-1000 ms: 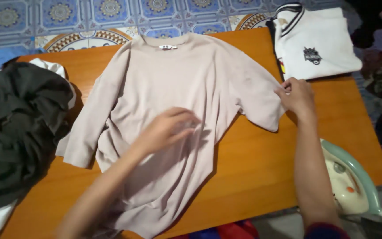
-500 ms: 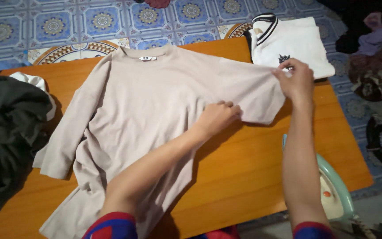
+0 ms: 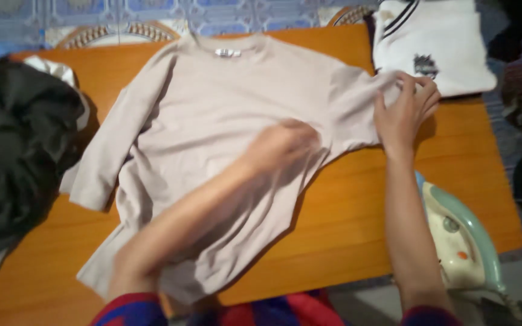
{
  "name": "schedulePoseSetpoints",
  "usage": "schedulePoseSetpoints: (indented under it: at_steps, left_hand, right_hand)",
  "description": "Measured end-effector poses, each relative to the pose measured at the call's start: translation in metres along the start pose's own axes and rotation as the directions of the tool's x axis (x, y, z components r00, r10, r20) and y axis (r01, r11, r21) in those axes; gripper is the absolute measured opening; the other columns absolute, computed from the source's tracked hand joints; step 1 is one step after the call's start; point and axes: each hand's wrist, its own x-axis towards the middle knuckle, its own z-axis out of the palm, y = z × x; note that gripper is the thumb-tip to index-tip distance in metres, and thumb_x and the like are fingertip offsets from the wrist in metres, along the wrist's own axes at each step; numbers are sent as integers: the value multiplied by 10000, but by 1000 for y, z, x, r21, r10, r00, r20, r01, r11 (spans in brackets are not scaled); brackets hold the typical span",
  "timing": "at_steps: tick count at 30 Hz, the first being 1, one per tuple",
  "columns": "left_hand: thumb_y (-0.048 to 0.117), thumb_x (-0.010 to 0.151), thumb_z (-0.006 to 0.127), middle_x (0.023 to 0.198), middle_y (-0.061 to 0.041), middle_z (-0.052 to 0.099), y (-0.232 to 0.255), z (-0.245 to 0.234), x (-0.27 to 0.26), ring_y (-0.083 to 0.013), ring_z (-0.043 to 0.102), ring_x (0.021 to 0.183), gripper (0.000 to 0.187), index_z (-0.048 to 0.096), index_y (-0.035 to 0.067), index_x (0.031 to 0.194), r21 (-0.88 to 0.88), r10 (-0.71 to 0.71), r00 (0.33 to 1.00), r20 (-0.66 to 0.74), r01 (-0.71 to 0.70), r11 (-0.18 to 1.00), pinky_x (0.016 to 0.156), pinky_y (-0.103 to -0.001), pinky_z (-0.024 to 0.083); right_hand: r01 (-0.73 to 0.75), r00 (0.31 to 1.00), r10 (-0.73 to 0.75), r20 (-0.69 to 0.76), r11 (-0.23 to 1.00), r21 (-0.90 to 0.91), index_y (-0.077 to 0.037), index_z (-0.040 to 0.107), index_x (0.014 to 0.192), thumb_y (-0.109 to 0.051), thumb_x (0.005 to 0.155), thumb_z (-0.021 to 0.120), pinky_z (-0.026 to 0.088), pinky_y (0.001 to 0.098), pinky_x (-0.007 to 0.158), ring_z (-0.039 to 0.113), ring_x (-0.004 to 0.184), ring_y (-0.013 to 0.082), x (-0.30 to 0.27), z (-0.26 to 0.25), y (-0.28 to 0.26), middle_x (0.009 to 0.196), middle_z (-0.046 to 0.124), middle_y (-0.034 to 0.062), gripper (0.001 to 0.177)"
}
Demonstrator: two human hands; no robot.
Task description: The person folds a white t-shirt on a wooden table, then lays out a beige t-shirt and irons it with a handheld iron. The person smooths the fabric and moves the iron across the shirt's surface.
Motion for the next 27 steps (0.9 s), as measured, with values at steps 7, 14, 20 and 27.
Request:
schedulePoseSetpoints:
  at_steps: [7, 14, 20, 27]
  left_hand:
    - [269, 985, 751, 1119, -159, 723, -15, -115, -190, -387, 758, 994, 207, 737, 196, 1178, 338, -182, 950, -255, 264, 904, 820, -485, 617]
    - [333, 843, 894, 1003, -98, 761, -4, -128, -326, -327, 723, 921, 342, 788, 186, 1133, 99, -337, 864, -375, 398, 912, 871, -433, 568]
    - [525, 697, 921, 1659, -208, 452, 6, -117, -354, -511, 370, 1515, 792, 712, 278, 1420, 247, -271, 961, -54, 276, 929, 1183, -639, 307]
    - [661, 992, 544, 1599, -55, 569, -17, -85, -352, -332, 474, 1520, 372, 823, 436, 1093, 361, -27, 967, -251, 120, 925, 1213, -531, 285]
  right_hand:
    - [96, 970, -111, 218, 992, 76, -19, 683, 1264, -179, 878, 910, 374, 619, 1060, 450, 1276, 519, -93, -48, -63, 1382, 480, 265, 475]
    - [-108, 807, -172, 565, 897, 429, -129, 782, 967, -196, 955, 822, 501, 518, 974, 651, 1063, 432, -177, -67, -83, 1044, 637, 157, 79]
    - [-95, 803, -236, 548, 857, 507, -63, 746, 1042, -55, 839, 825, 490, 533, 987, 620, 1085, 434, -216, -61, -106, 1095, 647, 166, 218]
    - [-202, 810, -128, 573, 855, 477, -136, 735, 1165, -461, 779, 952, 428, 490, 1000, 569, 1095, 298, -240, -50, -143, 1094, 637, 36, 550]
